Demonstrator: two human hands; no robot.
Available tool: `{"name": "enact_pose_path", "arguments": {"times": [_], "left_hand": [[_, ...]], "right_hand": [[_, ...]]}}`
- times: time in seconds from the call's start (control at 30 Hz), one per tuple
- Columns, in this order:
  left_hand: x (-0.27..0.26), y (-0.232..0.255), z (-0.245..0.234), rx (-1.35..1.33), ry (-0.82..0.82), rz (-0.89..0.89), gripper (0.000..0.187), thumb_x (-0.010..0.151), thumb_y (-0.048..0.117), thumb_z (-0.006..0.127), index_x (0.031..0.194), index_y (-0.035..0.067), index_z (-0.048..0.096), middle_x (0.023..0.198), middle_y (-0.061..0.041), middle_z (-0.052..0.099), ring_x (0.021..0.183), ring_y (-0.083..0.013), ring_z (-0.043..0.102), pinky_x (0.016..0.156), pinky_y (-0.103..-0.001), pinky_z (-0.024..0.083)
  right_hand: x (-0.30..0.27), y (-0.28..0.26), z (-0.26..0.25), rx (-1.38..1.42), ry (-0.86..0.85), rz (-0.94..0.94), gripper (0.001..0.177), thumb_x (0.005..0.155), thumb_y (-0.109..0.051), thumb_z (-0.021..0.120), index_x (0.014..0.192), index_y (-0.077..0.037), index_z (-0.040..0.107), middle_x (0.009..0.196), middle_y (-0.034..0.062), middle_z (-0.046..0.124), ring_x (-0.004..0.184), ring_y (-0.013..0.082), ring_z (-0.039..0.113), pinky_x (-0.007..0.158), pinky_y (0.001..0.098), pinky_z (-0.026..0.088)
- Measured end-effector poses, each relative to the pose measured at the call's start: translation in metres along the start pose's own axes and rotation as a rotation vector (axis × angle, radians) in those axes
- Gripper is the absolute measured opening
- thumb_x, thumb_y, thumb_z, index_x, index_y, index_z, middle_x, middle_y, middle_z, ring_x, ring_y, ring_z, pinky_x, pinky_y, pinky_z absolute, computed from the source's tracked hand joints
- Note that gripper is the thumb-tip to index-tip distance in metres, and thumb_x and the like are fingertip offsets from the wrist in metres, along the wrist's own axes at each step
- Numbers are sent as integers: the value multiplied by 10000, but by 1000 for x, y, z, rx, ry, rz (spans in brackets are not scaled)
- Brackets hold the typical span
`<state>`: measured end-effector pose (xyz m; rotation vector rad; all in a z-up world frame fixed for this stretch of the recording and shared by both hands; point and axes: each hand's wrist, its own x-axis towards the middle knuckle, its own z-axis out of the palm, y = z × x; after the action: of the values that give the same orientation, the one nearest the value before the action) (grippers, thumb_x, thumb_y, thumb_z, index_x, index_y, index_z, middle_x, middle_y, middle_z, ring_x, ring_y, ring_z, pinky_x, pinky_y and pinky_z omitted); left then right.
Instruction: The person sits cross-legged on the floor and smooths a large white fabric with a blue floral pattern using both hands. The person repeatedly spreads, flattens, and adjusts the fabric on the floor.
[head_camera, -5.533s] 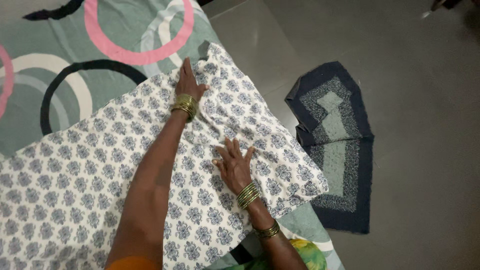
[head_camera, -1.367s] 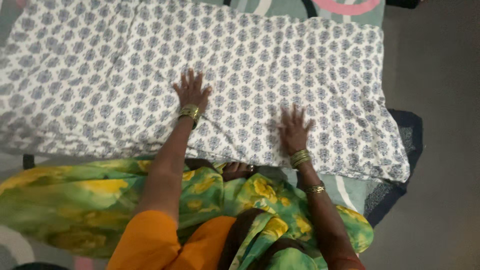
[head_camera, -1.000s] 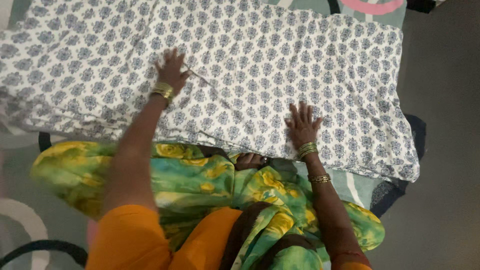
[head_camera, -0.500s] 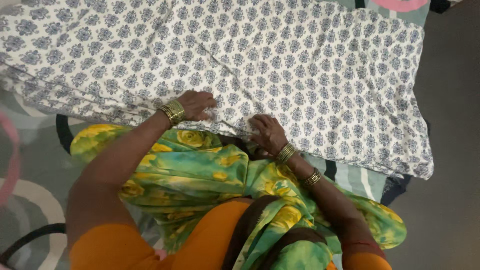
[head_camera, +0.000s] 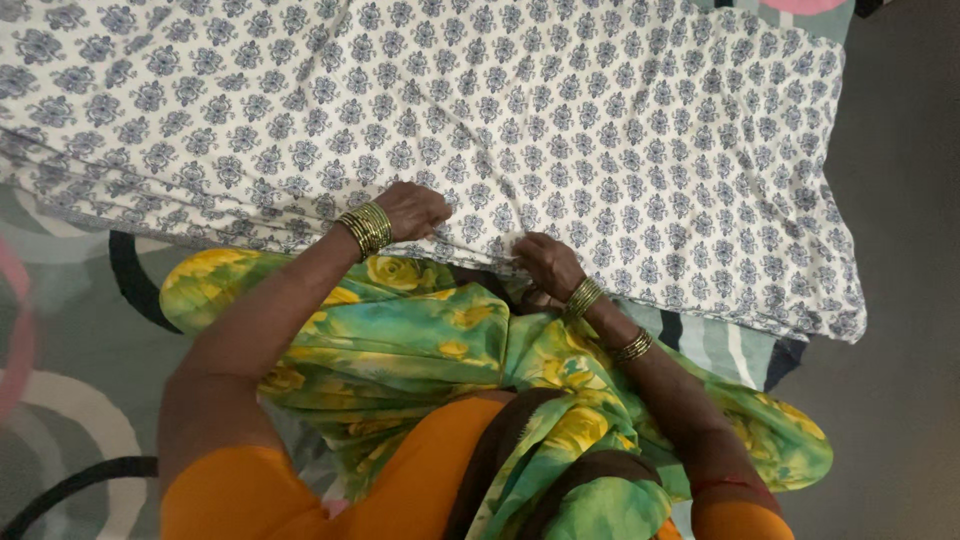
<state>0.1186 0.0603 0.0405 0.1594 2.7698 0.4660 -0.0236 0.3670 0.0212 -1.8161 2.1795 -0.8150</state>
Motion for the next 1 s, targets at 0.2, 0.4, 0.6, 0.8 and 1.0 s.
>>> {"name": "enact_pose_path", "arguments": {"times": [0.2, 0.4, 0.6, 0.8, 1.0], "left_hand": [[-11, -2, -10, -89, 69, 89, 371, 832, 369, 705, 683, 129, 465, 656, 5, 599, 575, -144, 529, 508, -336, 457], [-1, -12, 8, -53, 10, 86, 372, 919, 277, 666, 682, 154, 407, 628, 6, 535, 529, -149, 461, 479, -341, 483], [3, -13, 14, -37, -45, 78, 338, 845, 227, 712, 691, 169, 417, 610, 5, 469, 543, -138, 466, 493, -345, 473], [1, -19, -3, -365, -153, -116, 234, 950, 350, 657, 795, 181, 615, 735, 18, 656, 615, -125, 539, 579, -327, 487], [11, -83, -7, -321, 414, -354, 161, 993, 268, 601, 962, 151, 708, 973, -37, 701, 904, -185, 633, 881, -403, 540]], "right_hand": [[5, 4, 2, 107, -21, 17, 183, 860, -119, 723, 1028, -53, 693, 1062, 161, 700, 816, 320, 713, 674, 404, 607], [4, 23, 2, 175, -109, 11, 165, 878, -138, 740, 1020, -61, 706, 1005, 122, 718, 767, 269, 723, 661, 372, 619], [8, 25, 0, 173, -182, -60, 132, 903, -173, 694, 994, -78, 702, 963, 99, 718, 822, 280, 708, 701, 391, 608], [36, 16, -7, 167, -297, 85, 161, 984, -257, 640, 1031, -131, 729, 1022, 48, 746, 865, 214, 733, 772, 362, 617], [112, -14, 32, 4, 20, -53, 450, 979, -468, 594, 1328, -184, 590, 1411, 57, 572, 1319, 268, 527, 1086, 456, 484]]}}
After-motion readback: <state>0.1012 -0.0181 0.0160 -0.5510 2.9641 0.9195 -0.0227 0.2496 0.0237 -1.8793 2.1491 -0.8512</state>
